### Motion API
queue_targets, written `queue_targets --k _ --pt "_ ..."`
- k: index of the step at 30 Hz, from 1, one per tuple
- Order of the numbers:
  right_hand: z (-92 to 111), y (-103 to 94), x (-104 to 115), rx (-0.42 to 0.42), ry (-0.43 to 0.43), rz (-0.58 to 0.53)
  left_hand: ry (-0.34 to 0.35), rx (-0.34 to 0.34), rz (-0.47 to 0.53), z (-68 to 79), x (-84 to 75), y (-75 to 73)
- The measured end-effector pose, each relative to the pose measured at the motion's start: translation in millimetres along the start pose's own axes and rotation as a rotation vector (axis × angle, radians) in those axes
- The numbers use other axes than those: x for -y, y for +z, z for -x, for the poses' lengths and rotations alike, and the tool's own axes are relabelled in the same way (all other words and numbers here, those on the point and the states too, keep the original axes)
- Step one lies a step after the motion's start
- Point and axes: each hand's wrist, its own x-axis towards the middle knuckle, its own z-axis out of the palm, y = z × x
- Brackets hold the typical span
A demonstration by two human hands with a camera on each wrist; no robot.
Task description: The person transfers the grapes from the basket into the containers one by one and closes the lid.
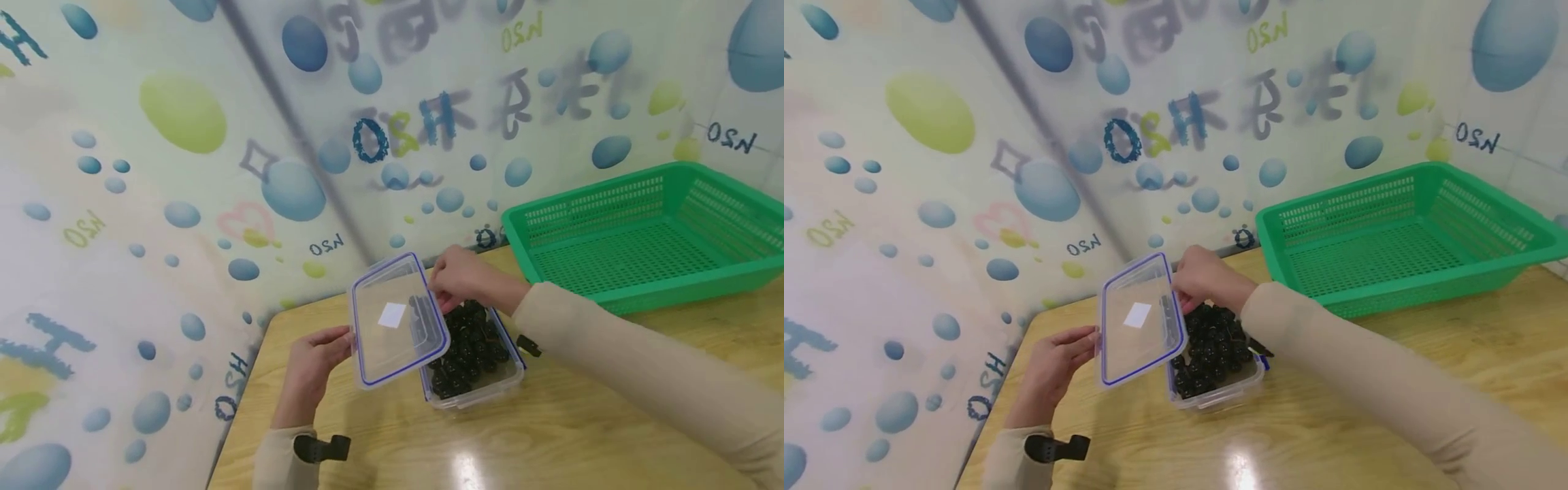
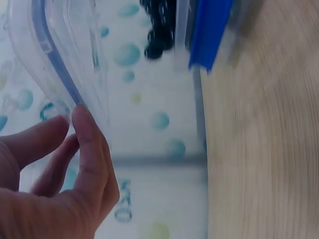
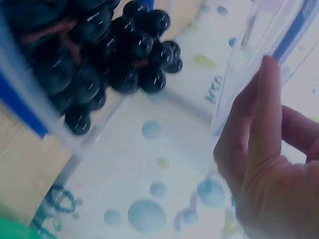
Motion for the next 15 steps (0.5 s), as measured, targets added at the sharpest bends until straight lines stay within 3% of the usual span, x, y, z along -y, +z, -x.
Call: queue_targets --k 5,10,15 --pt "14 -29.1 -20 -0.028 -0.032 0.022 -0.017 0.044 0.121 -1.7 -2.0 31.2" --pt "29 -49.5 -46 0.016 -0.016 -0.013 -0.048 0.151 0.103 -1.5 -4.8 49.7" --pt "37 -58.1 -62 0.035 -0.015 -0.030 -0.058 0.235 0.095 -3.2 -3.7 59.3"
